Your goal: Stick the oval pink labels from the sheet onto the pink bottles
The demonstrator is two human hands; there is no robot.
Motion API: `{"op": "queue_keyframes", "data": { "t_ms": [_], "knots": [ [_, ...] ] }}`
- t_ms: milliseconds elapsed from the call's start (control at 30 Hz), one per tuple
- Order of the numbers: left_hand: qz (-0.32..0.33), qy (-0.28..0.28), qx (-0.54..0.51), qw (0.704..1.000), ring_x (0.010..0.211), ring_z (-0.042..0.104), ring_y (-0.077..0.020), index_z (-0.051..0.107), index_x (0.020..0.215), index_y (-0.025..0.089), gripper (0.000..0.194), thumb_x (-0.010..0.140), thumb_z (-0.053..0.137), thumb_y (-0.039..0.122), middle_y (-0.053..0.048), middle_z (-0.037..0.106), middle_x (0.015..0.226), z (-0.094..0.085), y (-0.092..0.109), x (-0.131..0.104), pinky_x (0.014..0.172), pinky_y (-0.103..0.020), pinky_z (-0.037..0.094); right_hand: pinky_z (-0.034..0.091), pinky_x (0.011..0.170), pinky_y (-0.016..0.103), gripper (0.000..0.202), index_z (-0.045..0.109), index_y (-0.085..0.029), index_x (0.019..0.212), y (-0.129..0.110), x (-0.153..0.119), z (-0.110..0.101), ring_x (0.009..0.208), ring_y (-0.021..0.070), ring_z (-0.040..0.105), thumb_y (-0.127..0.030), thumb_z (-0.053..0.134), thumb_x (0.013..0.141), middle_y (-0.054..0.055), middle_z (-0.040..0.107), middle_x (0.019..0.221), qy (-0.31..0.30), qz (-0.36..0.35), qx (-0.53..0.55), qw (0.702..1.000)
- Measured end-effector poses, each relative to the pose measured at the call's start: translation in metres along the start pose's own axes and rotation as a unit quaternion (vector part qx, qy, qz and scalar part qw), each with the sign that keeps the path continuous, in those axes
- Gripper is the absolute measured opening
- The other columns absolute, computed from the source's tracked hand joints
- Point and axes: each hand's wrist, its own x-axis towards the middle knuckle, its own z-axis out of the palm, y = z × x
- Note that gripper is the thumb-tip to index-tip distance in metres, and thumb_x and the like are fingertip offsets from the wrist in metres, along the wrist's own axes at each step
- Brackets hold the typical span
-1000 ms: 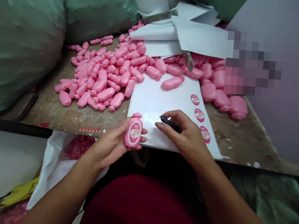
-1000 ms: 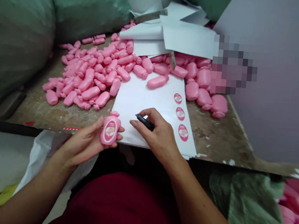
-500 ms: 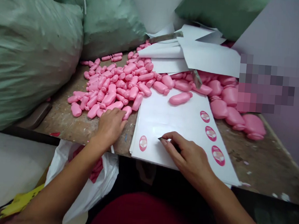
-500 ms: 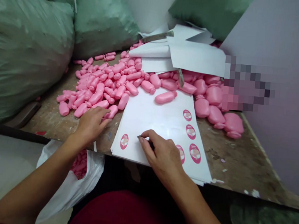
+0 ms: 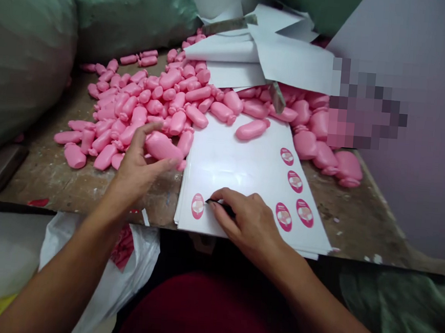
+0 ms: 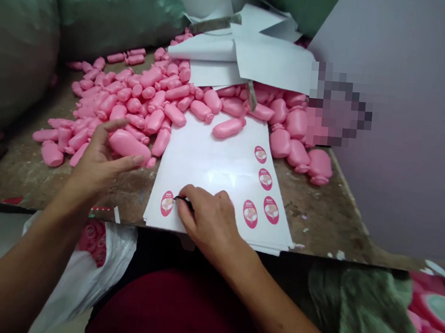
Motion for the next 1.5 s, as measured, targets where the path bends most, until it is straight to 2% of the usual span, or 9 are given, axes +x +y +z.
{"op": "queue_keyframes", "data": {
  "t_ms": [67,167,300,367,433,533,633,1300,1500],
  "knots": [
    [-0.013,-0.013,-0.092,0.996,0.092,0.065,-0.0209,0.057,0.116,0.025,0.042,0.077,0.072,0.032,-0.003,0.066,0.109,0.01,0.0,-0.011,0.078,-0.034,0.055,0.037,0.069,0.034,0.018,0.07,-0.021,0.096,-0.002,0.002,-0.001,0.068,0.0202,0.068,-0.024,0.052,0.094,0.002,0.079,0.085,-0.021,0.004,0.005,1.0],
    [0.016,-0.061,0.078,0.995,0.091,0.064,-0.0215,0.063,0.098,0.022,0.025,0.082,0.069,0.041,-0.003,0.068,0.097,0.017,0.001,-0.023,0.085,-0.037,0.051,0.037,0.069,0.034,0.017,0.069,-0.021,0.095,0.0,0.004,-0.005,0.067,0.0204,0.068,-0.024,0.053,0.093,0.002,0.079,0.083,-0.038,0.021,-0.003,0.999],
    [0.062,-0.097,0.197,0.974,0.108,0.061,-0.0283,0.067,0.108,0.019,0.026,0.084,0.062,0.03,-0.009,0.067,0.112,0.014,0.007,-0.026,0.097,-0.045,0.047,0.037,0.069,0.033,0.016,0.068,-0.021,0.096,0.002,0.005,-0.008,0.064,0.0195,0.066,-0.024,0.053,0.093,0.002,0.078,0.079,-0.03,0.041,-0.017,0.999],
    [0.026,-0.089,0.084,0.992,0.111,0.061,-0.0291,0.066,0.112,0.019,0.032,0.08,0.065,0.026,-0.009,0.065,0.115,0.018,0.012,-0.025,0.099,-0.046,0.047,0.035,0.066,0.032,0.016,0.068,-0.021,0.095,0.001,0.005,-0.007,0.062,0.0191,0.065,-0.025,0.052,0.093,0.002,0.078,0.077,-0.017,0.044,-0.028,0.998],
    [-0.087,-0.099,-0.129,0.983,0.104,0.066,-0.0272,0.064,0.111,0.02,0.033,0.079,0.067,0.028,-0.008,0.066,0.11,0.028,0.017,-0.023,0.096,-0.046,0.05,0.033,0.066,0.032,0.016,0.067,-0.021,0.094,0.0,0.005,-0.004,0.06,0.0187,0.064,-0.025,0.052,0.094,0.001,0.077,0.076,-0.007,0.039,-0.042,0.998],
    [-0.244,-0.094,-0.392,0.882,0.097,0.07,-0.0227,0.057,0.11,0.019,0.032,0.08,0.068,0.022,-0.006,0.069,0.1,0.048,0.018,-0.02,0.097,-0.043,0.051,0.031,0.068,0.033,0.017,0.067,-0.02,0.091,-0.002,0.006,0.0,0.057,0.0183,0.061,-0.026,0.051,0.095,0.001,0.077,0.072,0.006,0.03,-0.07,0.997],
    [-0.282,-0.053,-0.463,0.839,0.103,0.069,-0.0186,0.054,0.111,0.019,0.031,0.082,0.065,0.013,-0.005,0.071,0.097,0.061,0.014,-0.018,0.103,-0.038,0.048,0.029,0.068,0.034,0.019,0.067,-0.019,0.09,-0.003,0.006,0.002,0.054,0.0183,0.058,-0.025,0.05,0.096,0.002,0.076,0.071,0.021,0.018,-0.098,0.995],
    [-0.278,-0.059,-0.471,0.835,0.099,0.065,-0.0144,0.057,0.118,0.022,0.039,0.081,0.067,0.014,-0.002,0.065,0.098,0.06,0.011,-0.02,0.101,-0.033,0.047,0.029,0.068,0.032,0.018,0.066,-0.021,0.088,-0.002,0.008,0.002,0.052,0.0163,0.054,-0.027,0.051,0.095,0.001,0.075,0.069,0.024,0.034,-0.091,0.995],
    [-0.273,-0.058,-0.475,0.834,0.099,0.065,-0.015,0.057,0.108,0.019,0.031,0.08,0.069,0.015,-0.004,0.066,0.1,0.061,0.008,-0.02,0.099,-0.033,0.048,0.028,0.069,0.033,0.019,0.066,-0.019,0.088,-0.003,0.01,0.007,0.053,0.0168,0.057,-0.026,0.05,0.096,0.002,0.076,0.071,0.025,0.031,-0.097,0.994]
  ]
}}
